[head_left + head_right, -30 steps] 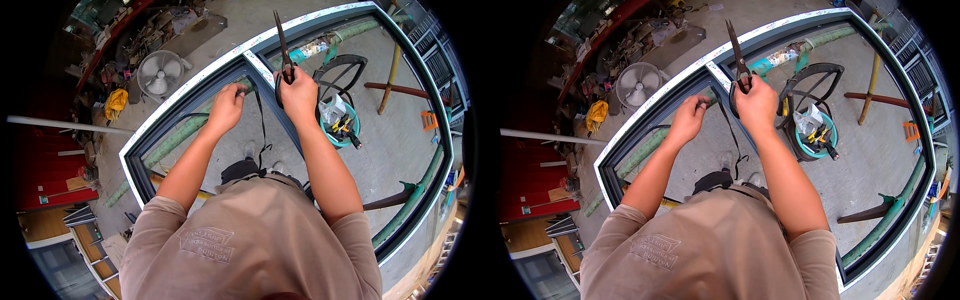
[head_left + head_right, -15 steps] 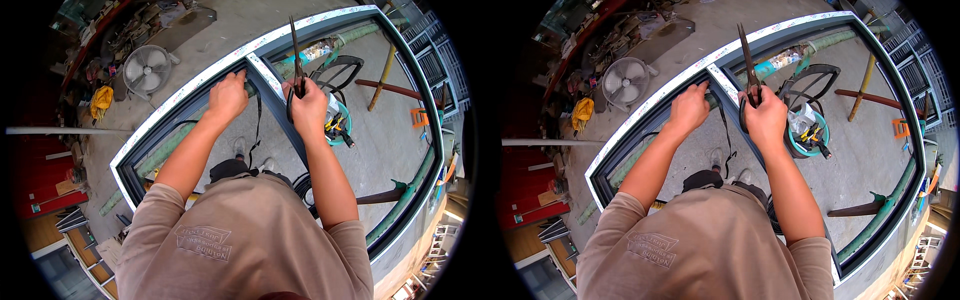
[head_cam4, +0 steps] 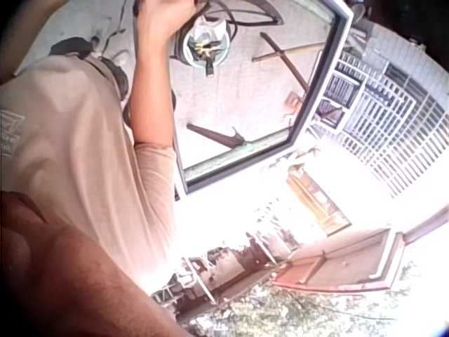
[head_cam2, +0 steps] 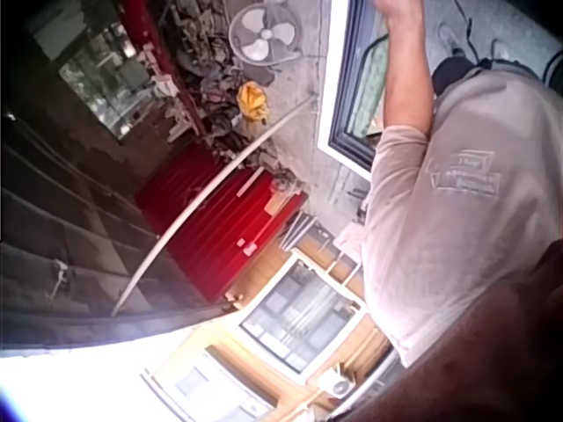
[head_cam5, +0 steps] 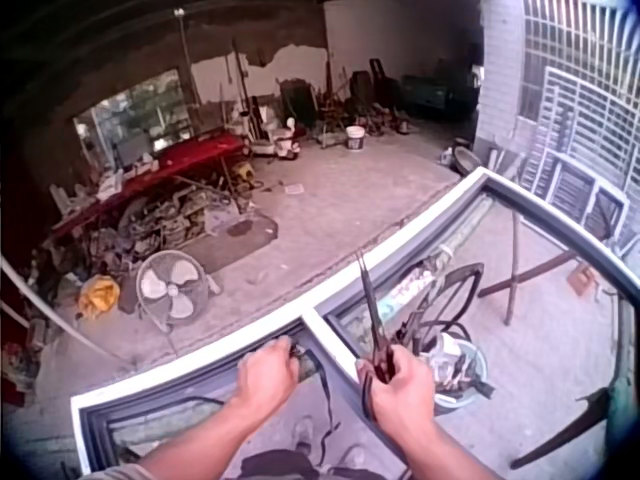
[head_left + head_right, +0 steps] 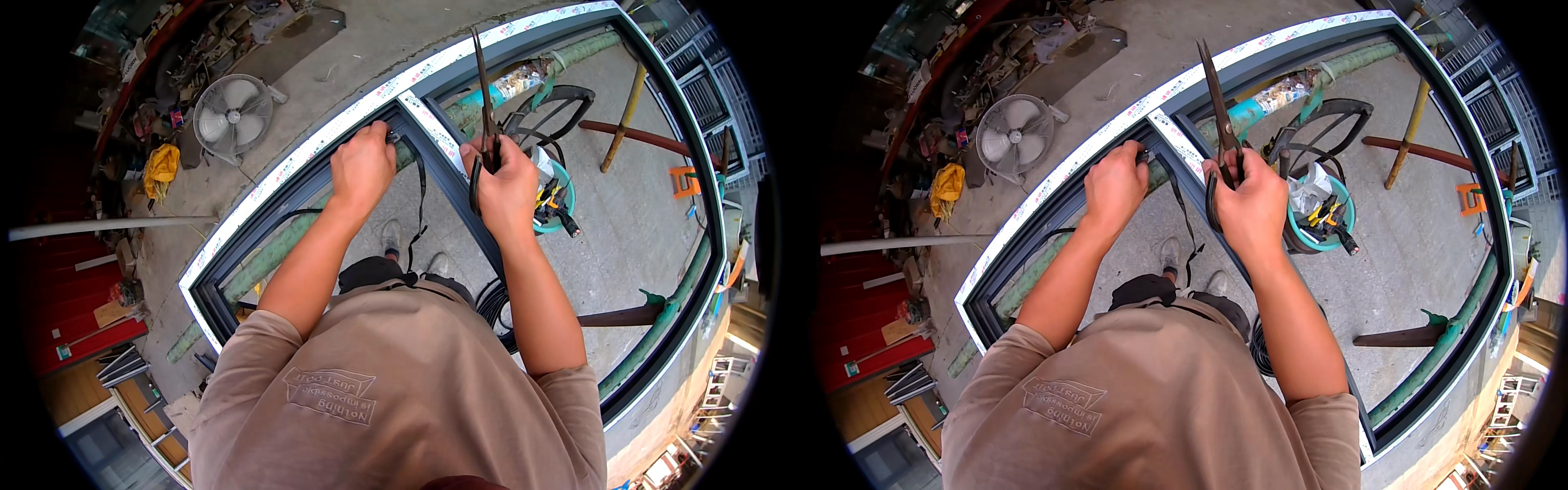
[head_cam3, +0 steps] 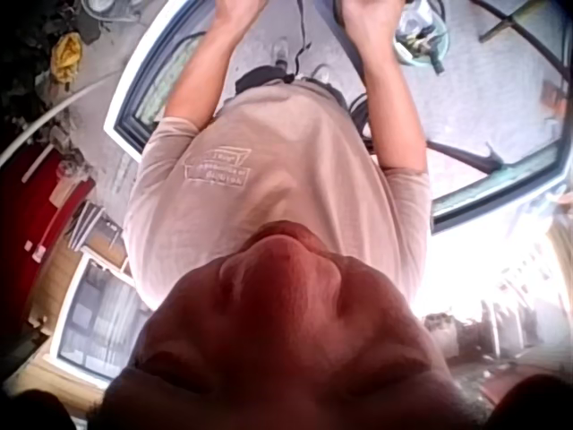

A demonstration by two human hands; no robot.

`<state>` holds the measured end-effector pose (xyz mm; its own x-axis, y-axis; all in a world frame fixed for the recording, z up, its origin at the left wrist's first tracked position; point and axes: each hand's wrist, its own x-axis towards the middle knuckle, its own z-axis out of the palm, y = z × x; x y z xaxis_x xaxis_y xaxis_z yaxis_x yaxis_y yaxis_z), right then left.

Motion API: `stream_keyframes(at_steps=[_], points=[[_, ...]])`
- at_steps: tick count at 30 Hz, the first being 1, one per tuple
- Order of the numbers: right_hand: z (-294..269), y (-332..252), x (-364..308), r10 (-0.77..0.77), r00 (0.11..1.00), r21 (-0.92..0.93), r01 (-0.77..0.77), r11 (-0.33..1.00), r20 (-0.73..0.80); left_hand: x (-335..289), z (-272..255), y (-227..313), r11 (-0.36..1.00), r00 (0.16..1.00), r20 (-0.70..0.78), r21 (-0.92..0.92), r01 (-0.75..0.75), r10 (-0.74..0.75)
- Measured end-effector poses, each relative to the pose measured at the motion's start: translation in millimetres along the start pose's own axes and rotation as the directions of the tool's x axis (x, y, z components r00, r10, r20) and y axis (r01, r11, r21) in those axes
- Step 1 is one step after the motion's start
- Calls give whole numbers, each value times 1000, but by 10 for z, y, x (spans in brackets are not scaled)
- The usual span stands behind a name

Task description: The person installs a black rubber sealant strip into the groove of a metal window frame. They press the strip into place by hand, using shears to cut the strip to the correct length at the corners and ends.

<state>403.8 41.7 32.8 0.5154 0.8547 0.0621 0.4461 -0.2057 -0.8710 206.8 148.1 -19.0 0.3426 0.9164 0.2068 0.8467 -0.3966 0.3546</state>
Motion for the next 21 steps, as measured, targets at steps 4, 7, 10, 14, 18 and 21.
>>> stream_keyframes(at_steps=[4, 7, 10, 14, 18, 21], points=[[24, 4, 6, -21, 999, 69, 24, 997, -43, 4, 62, -45, 1000, 999, -49, 4, -2, 3], [22, -4, 7, -17, 999, 88, 20, 996, -44, 22, 96, -35, 1000, 999, -50, 27, 15, -13], [18, -8, 12, -6, 999, 94, 10, 996, -40, -4, 84, -50, 999, 998, -58, 11, 35, -35], [28, 1, 12, 4, 999, 91, -1, 996, -38, -91, -6, -3, 996, 996, -65, -72, 53, -58], [31, -3, 5, 13, 1000, 117, -11, 993, -23, -231, -76, 60, 943, 996, -55, -328, 46, -68], [21, -7, 12, 21, 1000, 100, -20, 995, -5, -336, -175, 46, 901, 998, -65, -434, -6, -25]])
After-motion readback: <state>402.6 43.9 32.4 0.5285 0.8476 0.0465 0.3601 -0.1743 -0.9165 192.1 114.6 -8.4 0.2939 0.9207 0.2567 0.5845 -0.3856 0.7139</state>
